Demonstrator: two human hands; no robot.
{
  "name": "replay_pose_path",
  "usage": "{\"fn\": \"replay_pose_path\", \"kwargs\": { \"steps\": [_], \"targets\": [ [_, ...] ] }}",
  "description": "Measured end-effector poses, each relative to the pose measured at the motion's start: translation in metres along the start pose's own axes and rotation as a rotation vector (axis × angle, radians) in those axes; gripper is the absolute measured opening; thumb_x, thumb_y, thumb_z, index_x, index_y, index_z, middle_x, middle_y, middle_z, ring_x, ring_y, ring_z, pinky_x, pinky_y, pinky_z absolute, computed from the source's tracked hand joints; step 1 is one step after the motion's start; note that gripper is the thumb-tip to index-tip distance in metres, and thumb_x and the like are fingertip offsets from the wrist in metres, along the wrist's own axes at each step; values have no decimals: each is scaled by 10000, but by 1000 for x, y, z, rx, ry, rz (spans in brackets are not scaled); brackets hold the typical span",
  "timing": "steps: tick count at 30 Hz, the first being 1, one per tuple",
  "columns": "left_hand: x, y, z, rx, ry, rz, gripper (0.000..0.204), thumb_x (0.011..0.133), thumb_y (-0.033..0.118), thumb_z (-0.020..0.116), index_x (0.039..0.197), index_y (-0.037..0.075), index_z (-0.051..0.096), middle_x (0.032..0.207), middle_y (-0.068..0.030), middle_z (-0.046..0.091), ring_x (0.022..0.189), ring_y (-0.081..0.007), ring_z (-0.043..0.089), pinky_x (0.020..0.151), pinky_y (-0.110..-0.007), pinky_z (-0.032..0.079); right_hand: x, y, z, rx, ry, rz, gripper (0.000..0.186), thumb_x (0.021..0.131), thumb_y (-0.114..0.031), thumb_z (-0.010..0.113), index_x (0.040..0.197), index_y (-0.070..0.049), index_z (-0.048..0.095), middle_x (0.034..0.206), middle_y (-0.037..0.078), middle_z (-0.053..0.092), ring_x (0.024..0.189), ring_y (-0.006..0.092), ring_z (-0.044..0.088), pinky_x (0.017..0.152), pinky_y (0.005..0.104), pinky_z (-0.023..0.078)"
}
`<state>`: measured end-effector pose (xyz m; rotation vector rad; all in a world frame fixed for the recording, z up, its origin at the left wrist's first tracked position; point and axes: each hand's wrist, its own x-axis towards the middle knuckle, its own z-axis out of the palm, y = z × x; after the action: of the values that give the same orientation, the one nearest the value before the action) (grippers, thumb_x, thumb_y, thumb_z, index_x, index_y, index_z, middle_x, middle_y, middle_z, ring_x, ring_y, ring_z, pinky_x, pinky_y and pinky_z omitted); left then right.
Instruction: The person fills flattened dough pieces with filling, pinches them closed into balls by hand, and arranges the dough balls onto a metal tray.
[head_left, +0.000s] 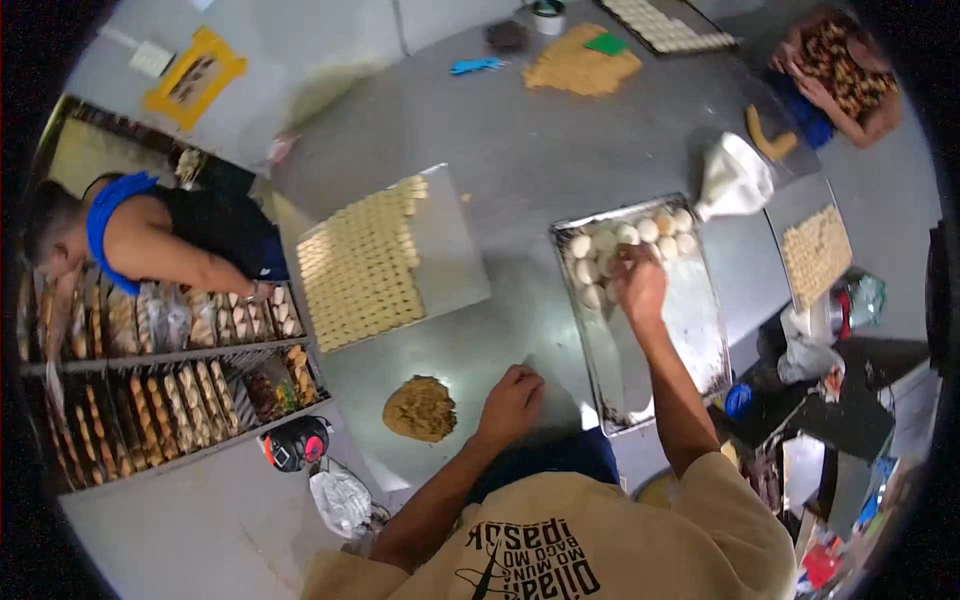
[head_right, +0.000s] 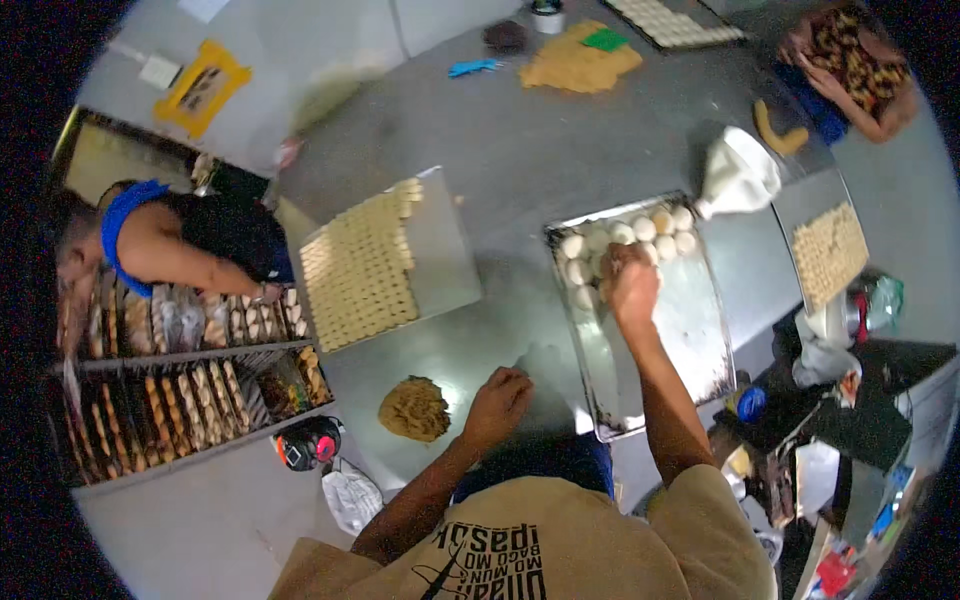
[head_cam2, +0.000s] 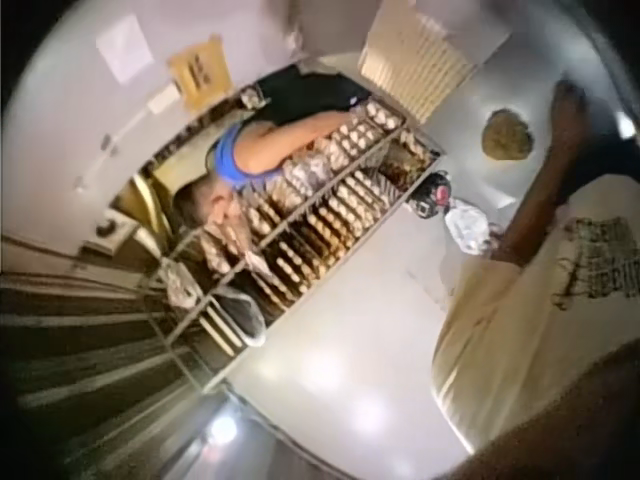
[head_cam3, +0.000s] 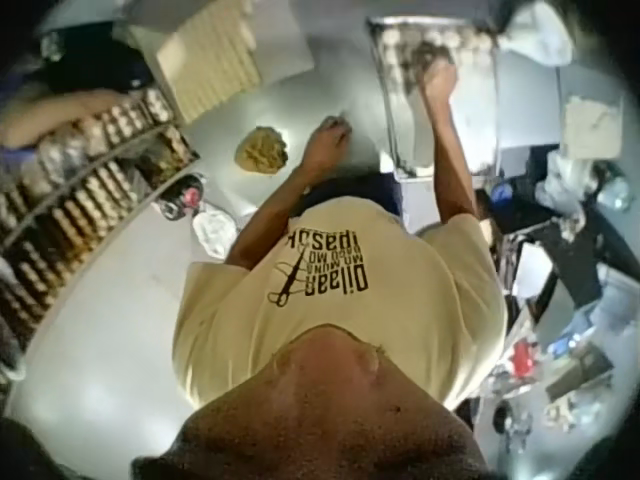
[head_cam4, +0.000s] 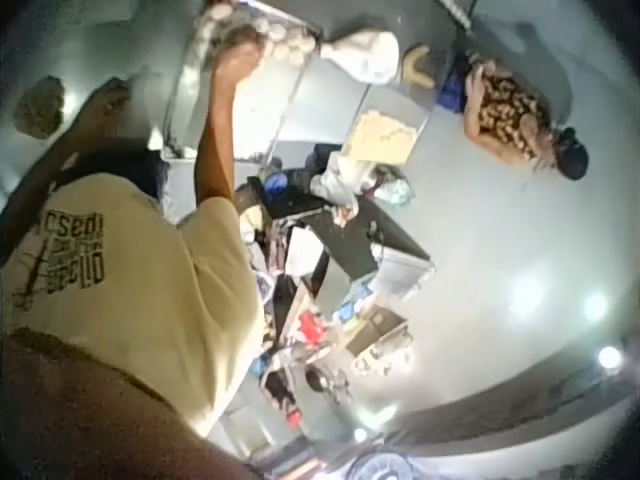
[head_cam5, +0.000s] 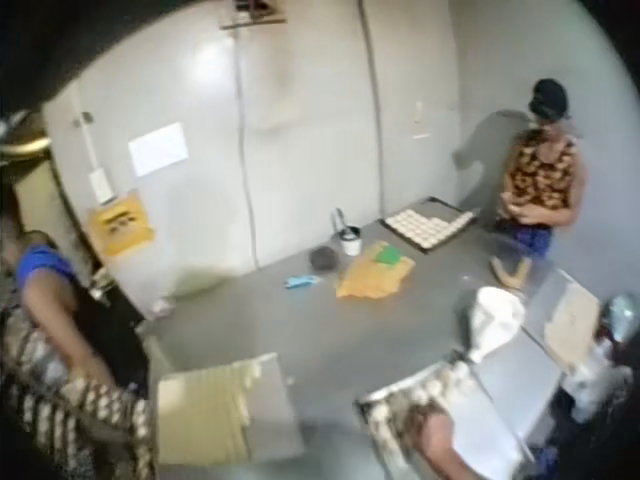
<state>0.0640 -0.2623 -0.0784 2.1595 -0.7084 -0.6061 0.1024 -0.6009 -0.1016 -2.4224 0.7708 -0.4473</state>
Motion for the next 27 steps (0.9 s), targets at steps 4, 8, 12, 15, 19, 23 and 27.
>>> {"fn": "replay_pose_path", "kwargs": {
  "steps": [4,8,12,15,19,23,27],
  "targets": [
    [-32,-20,-63,-79,148,-21,164,987,126,766,1122,35,782,1194,-156,705,1057,-390,728,927,-469,601,29,-132,113,111,-312,-255,256,984,-257,749,1149,-72,814,1226,195,768,1099,396,743,940,513,609],
    [-67,-54,-114,124,294,-51,173,1003,138,756,1121,15,789,1170,-185,729,1062,-409,726,921,-468,598,77,-214,237,86,-181,-461,198,974,-222,734,1112,-98,805,1150,149,764,1094,374,736,931,516,614],
    [-106,-64,-145,8,481,-304,173,997,109,747,1124,6,803,1102,-213,739,968,-408,735,878,-462,605,114,-260,313,-150,-18,-718,212,983,-207,700,1151,-100,771,1096,146,765,1053,377,753,829,528,637],
    [-130,-78,-145,-24,580,-422,176,1001,95,745,1143,12,809,1101,-211,753,918,-393,751,843,-457,613,125,-272,330,-239,-89,-752,210,1004,-205,669,1164,-99,754,1098,164,763,1027,384,757,761,527,632],
    [-124,-77,-143,-80,636,-447,173,1009,79,725,1136,5,816,1033,-187,753,884,-317,752,828,-411,610,127,-259,316,-223,-47,-680,210,981,-173,704,1168,-92,756,1115,169,765,982,369,767,723,513,625],
    [-107,-78,-145,-83,581,-430,170,1030,85,721,1147,1,812,1062,-161,777,917,-261,764,825,-365,612,93,-250,250,537,-427,-124,166,974,-155,765,1127,-92,764,1069,106,777,867,261,758,697,434,610],
    [-62,-48,-169,-790,487,-492,303,1111,214,696,1274,-36,748,1172,-124,795,1012,-226,768,854,-371,620,23,-272,132,1197,-889,317,141,969,-72,811,1103,-72,770,981,23,752,851,160,738,716,351,599]
  ]
}}
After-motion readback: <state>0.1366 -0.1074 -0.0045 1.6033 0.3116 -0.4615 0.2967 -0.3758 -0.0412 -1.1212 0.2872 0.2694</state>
